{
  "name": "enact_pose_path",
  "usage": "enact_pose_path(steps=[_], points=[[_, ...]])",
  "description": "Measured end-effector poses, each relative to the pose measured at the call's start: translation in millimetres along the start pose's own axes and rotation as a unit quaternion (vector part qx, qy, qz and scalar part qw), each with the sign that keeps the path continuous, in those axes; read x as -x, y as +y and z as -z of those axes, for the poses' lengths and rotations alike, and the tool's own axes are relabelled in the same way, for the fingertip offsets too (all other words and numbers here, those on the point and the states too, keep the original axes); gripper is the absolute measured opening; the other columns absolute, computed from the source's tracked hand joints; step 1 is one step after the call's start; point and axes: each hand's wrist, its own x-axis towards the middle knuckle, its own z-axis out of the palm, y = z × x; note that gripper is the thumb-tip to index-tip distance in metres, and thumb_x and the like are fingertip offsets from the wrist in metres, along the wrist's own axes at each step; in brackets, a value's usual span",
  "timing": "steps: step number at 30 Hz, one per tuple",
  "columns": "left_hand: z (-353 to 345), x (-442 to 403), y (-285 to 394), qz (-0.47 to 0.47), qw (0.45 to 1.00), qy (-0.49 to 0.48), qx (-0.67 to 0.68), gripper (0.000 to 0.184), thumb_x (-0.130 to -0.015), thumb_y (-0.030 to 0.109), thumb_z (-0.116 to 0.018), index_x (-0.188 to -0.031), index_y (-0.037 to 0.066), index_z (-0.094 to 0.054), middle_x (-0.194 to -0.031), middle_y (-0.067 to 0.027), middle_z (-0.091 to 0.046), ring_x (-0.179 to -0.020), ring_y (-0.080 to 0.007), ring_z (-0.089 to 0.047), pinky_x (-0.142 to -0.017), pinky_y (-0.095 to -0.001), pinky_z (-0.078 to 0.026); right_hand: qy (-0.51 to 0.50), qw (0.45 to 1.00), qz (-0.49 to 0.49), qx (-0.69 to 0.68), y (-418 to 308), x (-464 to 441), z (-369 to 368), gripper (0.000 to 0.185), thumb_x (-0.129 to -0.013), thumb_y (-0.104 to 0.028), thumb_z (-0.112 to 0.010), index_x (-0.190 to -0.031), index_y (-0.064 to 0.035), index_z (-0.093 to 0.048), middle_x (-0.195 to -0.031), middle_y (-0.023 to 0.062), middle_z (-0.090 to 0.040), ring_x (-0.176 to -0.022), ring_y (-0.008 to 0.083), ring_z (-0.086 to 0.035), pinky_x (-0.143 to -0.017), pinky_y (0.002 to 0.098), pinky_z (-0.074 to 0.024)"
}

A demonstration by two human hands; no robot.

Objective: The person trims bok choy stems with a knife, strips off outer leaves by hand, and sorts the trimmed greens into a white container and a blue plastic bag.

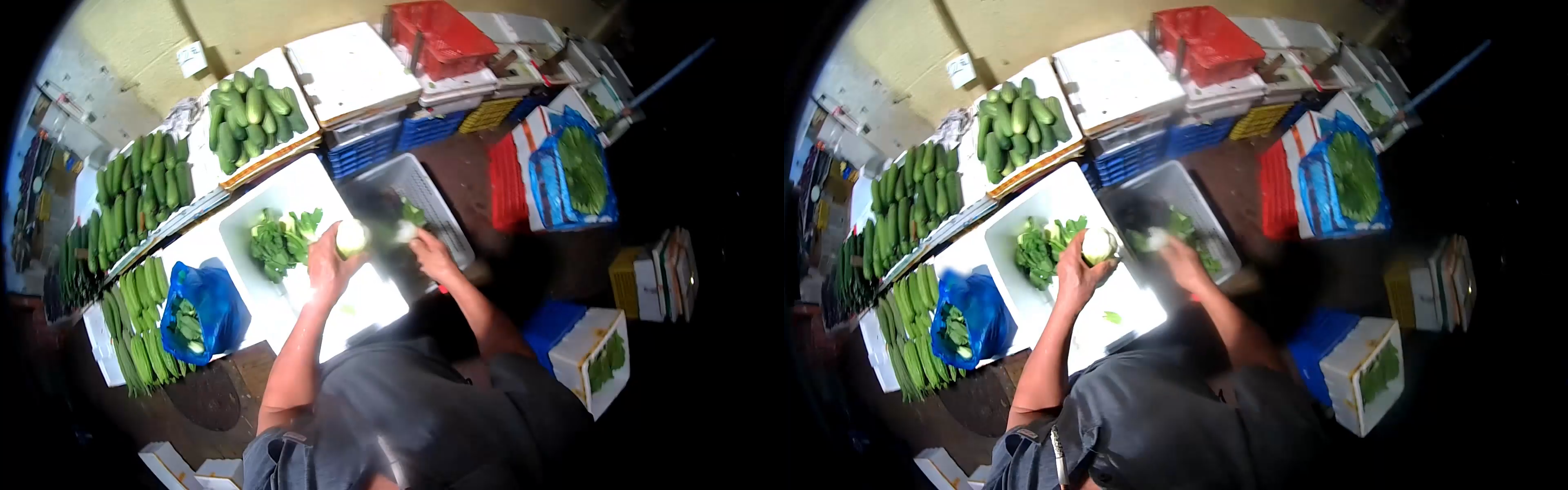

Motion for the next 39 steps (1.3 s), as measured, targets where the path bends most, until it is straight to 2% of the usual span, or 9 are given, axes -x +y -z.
enact_pose_path(steps=[3,5,9,16,19,21,28,36,39], points=[[2.7,-2.0,-21.6,0.037,0.989,-0.018,0.14,0.077,-0.076,0.022,-0.084,-0.14,0.001,-0.048,-0.118,-0.0163,-0.068,-0.104,-0.0228,-0.068,-0.09,-0.0364,-0.054,0.053,0.997,-0.006,0.054,37.1,-24.7,9.7,0.039,-0.103,-0.035,-0.049,-0.112,-0.0006,-0.066,-0.097,0.0095,-0.07,-0.091,0.0255,-0.065,-0.086,0.0363,-0.0516],[7.2,-6.4,-20.9,0.078,0.962,-0.043,0.258,0.08,-0.078,0.02,-0.081,-0.144,0.0,-0.041,-0.118,-0.0159,-0.065,-0.103,-0.0242,-0.067,-0.092,-0.0356,-0.054,0.093,0.986,-0.134,-0.035,30.0,-29.6,9.3,0.057,-0.102,-0.055,-0.045,-0.088,-0.0052,-0.067,-0.06,0.001,-0.048,-0.05,0.012,-0.048,-0.051,0.0307,-0.0484],[2.2,-16.3,-41.1,0.12,0.902,-0.035,0.414,0.063,-0.088,0.016,-0.074,-0.141,0.002,-0.044,-0.117,-0.0127,-0.065,-0.1,-0.0214,-0.066,-0.088,-0.0346,-0.055,0.069,0.911,-0.266,-0.309,56.3,-43.5,22.1,0.064,-0.1,-0.067,-0.039,-0.073,-0.0106,-0.054,-0.056,0.0018,-0.045,-0.044,0.0187,-0.042,-0.058,0.0441,-0.0512],[12.5,-19.9,-38.2,0.248,0.845,-0.015,0.472,0.058,-0.095,0.032,-0.068,-0.136,-0.001,-0.045,-0.117,-0.0151,-0.062,-0.1,-0.0214,-0.065,-0.083,-0.0357,-0.057,-0.038,0.886,-0.228,-0.402,41.0,-36.0,24.4,0.08,-0.095,-0.079,-0.024,-0.091,-0.0078,-0.062,-0.069,0.006,-0.058,-0.044,0.0168,-0.041,-0.061,0.041,-0.0508],[2.4,-29.4,-68.7,0.276,0.847,-0.037,0.453,0.074,-0.09,0.032,-0.075,-0.143,-0.004,-0.037,-0.127,-0.0241,-0.056,-0.101,-0.0265,-0.064,-0.082,-0.0388,-0.055,-0.062,0.958,-0.081,-0.267,16.4,-18.8,5.0,0.068,-0.099,-0.064,-0.044,-0.131,-0.0048,-0.056,-0.09,0.0069,-0.066,-0.047,0.009,-0.044,-0.058,0.0335,-0.0515],[-0.1,-28.4,-50.7,0.294,0.846,0.015,0.444,0.053,-0.092,0.028,-0.073,-0.13,0.0,-0.047,-0.106,-0.0162,-0.061,-0.076,-0.0204,-0.062,-0.061,-0.033,-0.051,-0.121,0.976,-0.04,-0.177,-7.1,-8.1,-11.9,0.064,-0.1,-0.039,-0.06,-0.151,-0.0052,-0.039,-0.116,0.0091,-0.064,-0.054,0.0041,-0.049,-0.056,0.0266,-0.0511],[-0.8,-21.1,-47.2,0.307,0.865,-0.016,0.397,0.061,-0.095,0.035,-0.07,-0.137,-0.002,-0.047,-0.102,-0.0146,-0.066,-0.069,-0.019,-0.067,-0.056,-0.0299,-0.056,-0.162,0.96,0.015,-0.227,-8.0,-28.9,-39.3,0.043,-0.1,-0.021,-0.058,-0.137,0.0001,-0.055,-0.112,0.0081,-0.069,-0.094,0.0159,-0.067,-0.07,0.0244,-0.0531],[13.3,1.2,-64.4,0.28,0.896,-0.11,0.326,0.056,-0.095,0.047,-0.066,-0.123,0.0,-0.055,-0.096,-0.0127,-0.063,-0.058,-0.0183,-0.064,-0.054,-0.0284,-0.059,-0.267,0.8,-0.228,-0.486,22.5,-54.3,-37.1,0.032,-0.103,-0.027,-0.054,-0.12,-0.0019,-0.064,-0.108,0.0114,-0.07,-0.092,0.0218,-0.069,-0.08,0.0355,-0.0571],[11.2,8.7,-76.4,0.338,0.85,-0.153,0.374,0.059,-0.097,0.058,-0.055,-0.119,0.003,-0.058,-0.087,-0.0147,-0.067,-0.052,-0.0197,-0.064,-0.054,-0.0366,-0.061,-0.206,0.845,-0.225,-0.439,6.9,-33.3,-29.9,0.046,-0.1,-0.046,-0.054,-0.125,-0.0082,-0.061,-0.109,0.0122,-0.069,-0.081,0.0219,-0.064,-0.07,0.0338,-0.0532]])
